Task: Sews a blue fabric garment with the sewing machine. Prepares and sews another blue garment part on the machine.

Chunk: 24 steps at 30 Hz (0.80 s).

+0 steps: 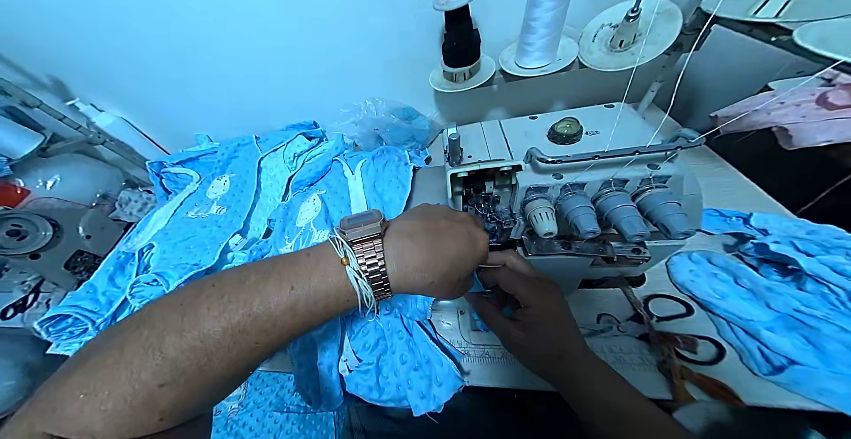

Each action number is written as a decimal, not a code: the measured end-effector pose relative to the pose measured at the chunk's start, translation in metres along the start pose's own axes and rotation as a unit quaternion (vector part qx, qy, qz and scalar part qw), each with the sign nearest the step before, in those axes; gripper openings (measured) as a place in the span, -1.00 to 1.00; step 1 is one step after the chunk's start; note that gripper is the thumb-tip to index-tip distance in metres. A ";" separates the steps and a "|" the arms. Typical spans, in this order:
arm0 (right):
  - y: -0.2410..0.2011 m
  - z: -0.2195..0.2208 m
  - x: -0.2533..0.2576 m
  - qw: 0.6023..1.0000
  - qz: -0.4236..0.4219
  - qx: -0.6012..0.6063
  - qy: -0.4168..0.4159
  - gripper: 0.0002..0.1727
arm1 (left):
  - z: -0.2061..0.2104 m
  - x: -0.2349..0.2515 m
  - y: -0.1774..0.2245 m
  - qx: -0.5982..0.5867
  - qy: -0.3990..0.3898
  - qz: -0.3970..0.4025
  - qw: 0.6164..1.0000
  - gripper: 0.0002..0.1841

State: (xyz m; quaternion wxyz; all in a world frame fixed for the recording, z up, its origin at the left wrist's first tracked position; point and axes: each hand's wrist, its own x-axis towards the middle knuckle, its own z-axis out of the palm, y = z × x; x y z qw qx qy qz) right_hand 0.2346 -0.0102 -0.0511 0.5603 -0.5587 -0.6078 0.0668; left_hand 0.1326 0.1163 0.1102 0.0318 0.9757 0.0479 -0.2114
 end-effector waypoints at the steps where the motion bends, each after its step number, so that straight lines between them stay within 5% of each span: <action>1: 0.000 0.000 0.001 1.000 0.004 0.014 -0.002 -0.83 | -0.003 0.000 -0.001 0.010 0.003 0.013 1.000 -0.86; 5: 0.000 -0.001 0.001 0.996 0.025 0.084 0.021 -0.90 | -0.011 0.002 -0.006 0.005 -0.011 0.044 0.999 -0.90; 9: 0.001 0.001 -0.007 0.988 0.035 0.144 0.053 -0.91 | -0.009 0.004 0.000 0.031 -0.032 -0.021 0.999 -0.81; 14: 0.006 0.009 -0.019 0.979 0.045 0.175 0.093 -0.84 | 0.020 0.001 -0.006 0.142 0.105 0.002 0.984 -0.88; 19: 0.011 0.011 -0.013 0.980 0.037 0.178 0.087 -0.86 | 0.006 -0.004 -0.026 0.002 0.028 0.055 0.998 -0.87; 24: 0.019 0.010 -0.010 0.982 0.011 0.179 0.060 -0.90 | 0.033 -0.007 -0.006 0.028 0.155 0.105 0.982 -0.91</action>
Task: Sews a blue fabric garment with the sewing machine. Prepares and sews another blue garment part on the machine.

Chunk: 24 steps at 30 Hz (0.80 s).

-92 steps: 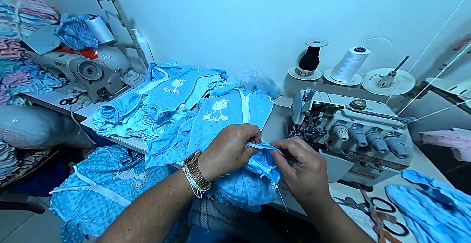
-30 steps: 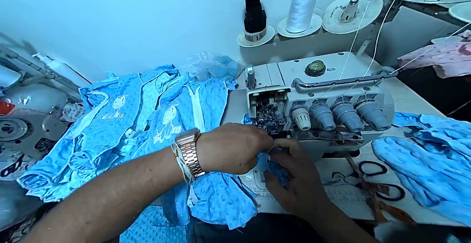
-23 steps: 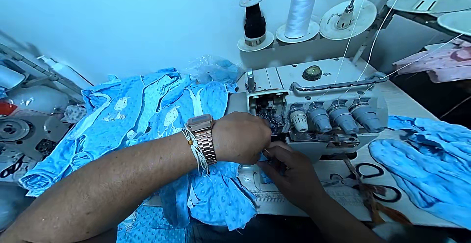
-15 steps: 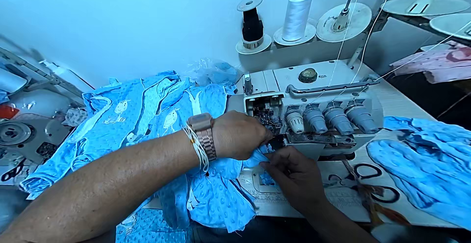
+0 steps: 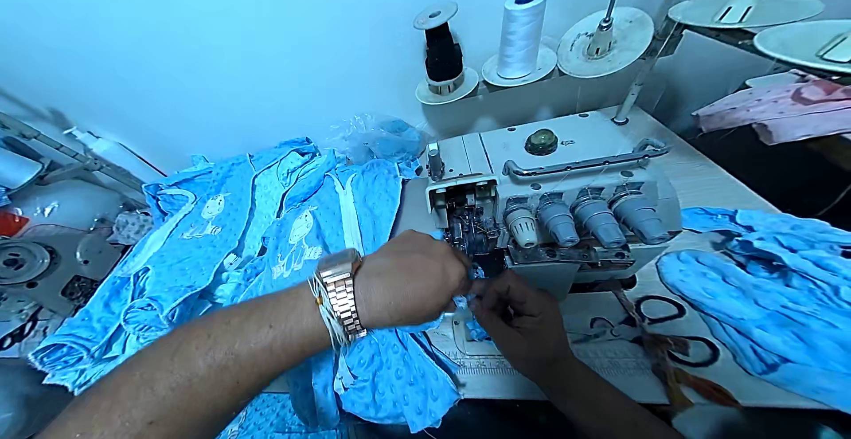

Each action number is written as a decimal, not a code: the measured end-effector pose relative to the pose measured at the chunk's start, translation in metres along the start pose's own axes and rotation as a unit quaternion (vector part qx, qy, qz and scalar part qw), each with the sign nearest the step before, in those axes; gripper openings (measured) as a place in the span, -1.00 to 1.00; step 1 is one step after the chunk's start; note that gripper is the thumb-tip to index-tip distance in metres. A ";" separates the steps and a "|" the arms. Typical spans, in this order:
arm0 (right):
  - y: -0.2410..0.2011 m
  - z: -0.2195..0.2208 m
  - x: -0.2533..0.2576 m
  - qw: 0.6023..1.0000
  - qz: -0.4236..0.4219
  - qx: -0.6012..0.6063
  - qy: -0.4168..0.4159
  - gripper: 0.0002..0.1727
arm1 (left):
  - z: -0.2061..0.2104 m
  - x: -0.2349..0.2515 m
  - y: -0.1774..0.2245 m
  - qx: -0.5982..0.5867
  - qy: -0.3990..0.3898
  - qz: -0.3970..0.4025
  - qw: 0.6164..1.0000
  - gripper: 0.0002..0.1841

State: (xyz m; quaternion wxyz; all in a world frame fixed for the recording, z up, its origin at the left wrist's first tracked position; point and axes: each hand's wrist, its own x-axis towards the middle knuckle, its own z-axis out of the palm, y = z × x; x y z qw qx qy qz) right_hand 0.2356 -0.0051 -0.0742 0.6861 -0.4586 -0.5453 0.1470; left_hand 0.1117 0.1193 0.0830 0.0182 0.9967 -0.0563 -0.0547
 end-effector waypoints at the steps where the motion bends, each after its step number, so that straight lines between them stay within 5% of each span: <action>1: 0.001 0.000 -0.001 1.000 -0.004 0.000 -0.001 -0.92 | 0.009 0.000 0.006 0.024 0.038 -0.006 0.999 -0.93; 8: 0.007 -0.007 -0.001 0.999 -0.017 0.028 -0.005 -0.90 | 0.043 0.008 0.046 0.121 0.172 -0.136 0.968 -0.88; 17: 0.008 -0.002 0.005 1.000 -0.006 0.017 0.006 -0.88 | 0.019 -0.015 0.006 0.119 0.121 -0.082 0.982 -0.86; 24: -0.006 0.003 0.018 0.998 -0.002 -0.066 0.009 -0.86 | 0.009 -0.002 -0.022 -0.115 0.154 -0.053 0.980 -0.77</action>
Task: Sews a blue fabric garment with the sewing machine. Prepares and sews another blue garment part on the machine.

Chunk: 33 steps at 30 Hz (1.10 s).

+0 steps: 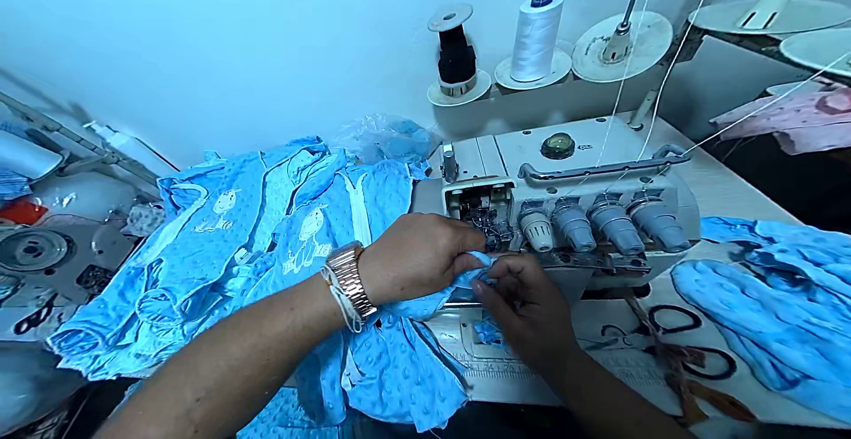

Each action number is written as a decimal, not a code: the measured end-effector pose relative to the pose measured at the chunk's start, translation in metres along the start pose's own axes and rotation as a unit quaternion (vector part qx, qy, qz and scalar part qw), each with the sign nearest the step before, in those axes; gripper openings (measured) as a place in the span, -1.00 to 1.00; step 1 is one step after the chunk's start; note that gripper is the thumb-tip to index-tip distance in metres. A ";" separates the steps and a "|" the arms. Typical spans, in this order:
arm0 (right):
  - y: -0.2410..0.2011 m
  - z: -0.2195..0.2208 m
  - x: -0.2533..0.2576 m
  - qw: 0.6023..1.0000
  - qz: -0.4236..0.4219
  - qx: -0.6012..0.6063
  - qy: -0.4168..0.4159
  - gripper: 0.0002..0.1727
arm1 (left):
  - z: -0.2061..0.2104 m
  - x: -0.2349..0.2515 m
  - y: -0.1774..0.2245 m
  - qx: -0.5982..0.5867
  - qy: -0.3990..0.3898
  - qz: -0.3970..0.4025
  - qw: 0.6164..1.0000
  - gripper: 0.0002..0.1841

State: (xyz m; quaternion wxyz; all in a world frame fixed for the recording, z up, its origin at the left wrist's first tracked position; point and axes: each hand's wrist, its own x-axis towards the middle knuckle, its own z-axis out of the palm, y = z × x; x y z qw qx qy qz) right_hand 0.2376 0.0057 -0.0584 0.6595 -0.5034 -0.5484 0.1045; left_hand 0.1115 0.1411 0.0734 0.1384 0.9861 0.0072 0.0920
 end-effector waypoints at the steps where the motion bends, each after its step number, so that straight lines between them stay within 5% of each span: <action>1: -0.002 -0.001 0.003 1.000 -0.002 -0.013 -0.002 -0.89 | 0.002 0.002 0.002 -0.003 0.007 -0.008 1.000 -0.76; 5: 0.002 -0.010 0.009 0.997 -0.032 -0.072 -0.003 -0.86 | 0.003 0.003 0.005 -0.053 0.032 -0.046 0.997 -0.93; 8: 0.003 -0.013 0.010 0.993 -0.075 -0.094 -0.006 -0.79 | 0.001 -0.003 -0.001 -0.083 0.029 0.014 0.996 -0.95; 11: -0.001 -0.014 0.009 0.994 -0.058 -0.094 -0.019 -0.73 | 0.002 -0.006 -0.014 -0.089 0.006 0.083 0.993 -0.77; 21: -0.016 -0.019 0.005 0.994 0.023 -0.081 -0.064 -0.58 | -0.009 0.002 0.002 0.152 -0.111 0.034 0.981 -0.90; 29: -0.019 -0.022 0.007 0.994 0.034 -0.067 -0.074 -0.65 | -0.017 0.000 -0.013 -0.027 -0.108 0.042 0.993 -0.85; 33: -0.019 -0.021 0.007 0.994 0.048 -0.061 -0.074 -0.68 | -0.019 -0.002 -0.008 0.015 -0.148 -0.004 0.989 -0.89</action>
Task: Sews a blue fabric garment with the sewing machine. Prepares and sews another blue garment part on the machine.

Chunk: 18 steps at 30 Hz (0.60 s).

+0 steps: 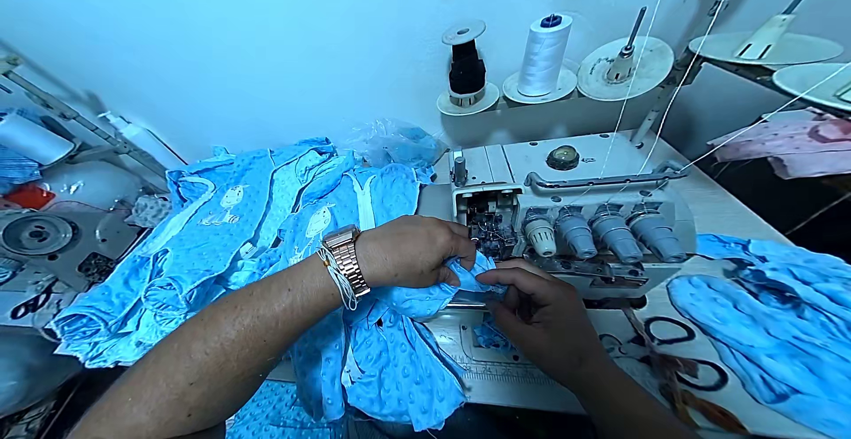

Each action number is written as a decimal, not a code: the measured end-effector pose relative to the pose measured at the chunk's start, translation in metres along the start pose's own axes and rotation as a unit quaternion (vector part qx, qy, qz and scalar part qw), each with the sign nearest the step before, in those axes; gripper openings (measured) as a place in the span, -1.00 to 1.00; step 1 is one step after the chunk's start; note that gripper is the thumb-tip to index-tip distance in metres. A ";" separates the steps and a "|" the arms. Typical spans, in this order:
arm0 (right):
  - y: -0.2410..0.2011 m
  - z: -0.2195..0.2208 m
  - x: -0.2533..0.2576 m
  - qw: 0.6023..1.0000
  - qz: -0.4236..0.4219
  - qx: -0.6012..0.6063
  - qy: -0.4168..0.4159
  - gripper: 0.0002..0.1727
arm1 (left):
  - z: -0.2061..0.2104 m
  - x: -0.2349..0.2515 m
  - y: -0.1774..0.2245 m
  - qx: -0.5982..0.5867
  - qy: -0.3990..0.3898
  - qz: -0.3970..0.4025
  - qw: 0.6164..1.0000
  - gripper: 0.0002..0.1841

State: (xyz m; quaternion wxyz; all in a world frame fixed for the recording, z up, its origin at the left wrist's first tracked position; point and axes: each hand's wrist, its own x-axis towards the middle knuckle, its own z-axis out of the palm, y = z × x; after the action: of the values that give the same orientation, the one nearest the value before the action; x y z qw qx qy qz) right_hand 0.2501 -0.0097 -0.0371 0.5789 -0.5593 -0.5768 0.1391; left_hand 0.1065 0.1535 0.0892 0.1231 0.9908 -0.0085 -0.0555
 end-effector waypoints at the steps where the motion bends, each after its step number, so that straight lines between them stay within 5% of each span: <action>1: 0.000 0.000 0.000 1.000 0.005 -0.002 -0.002 -0.69 | 0.001 0.000 0.002 0.030 0.001 -0.002 1.000 -0.90; 6: -0.004 0.002 0.003 1.000 0.015 -0.022 0.004 -0.83 | 0.005 0.001 0.001 -0.017 0.089 0.073 0.993 -0.85; 11: -0.008 0.007 0.009 0.999 0.012 -0.034 0.036 -0.89 | 0.006 0.005 0.000 -0.108 0.073 0.082 0.988 -0.85; 18: 0.018 0.026 -0.025 0.984 -0.135 -0.023 0.114 -0.81 | 0.031 -0.004 0.029 0.150 0.098 0.124 0.976 -0.85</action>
State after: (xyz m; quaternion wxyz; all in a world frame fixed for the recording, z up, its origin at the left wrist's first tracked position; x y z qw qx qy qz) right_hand 0.2302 -0.0107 -0.0720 0.6415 -0.5019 -0.5798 -0.0183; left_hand 0.0992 0.1178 0.0664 -0.0203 0.9899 -0.1273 0.0592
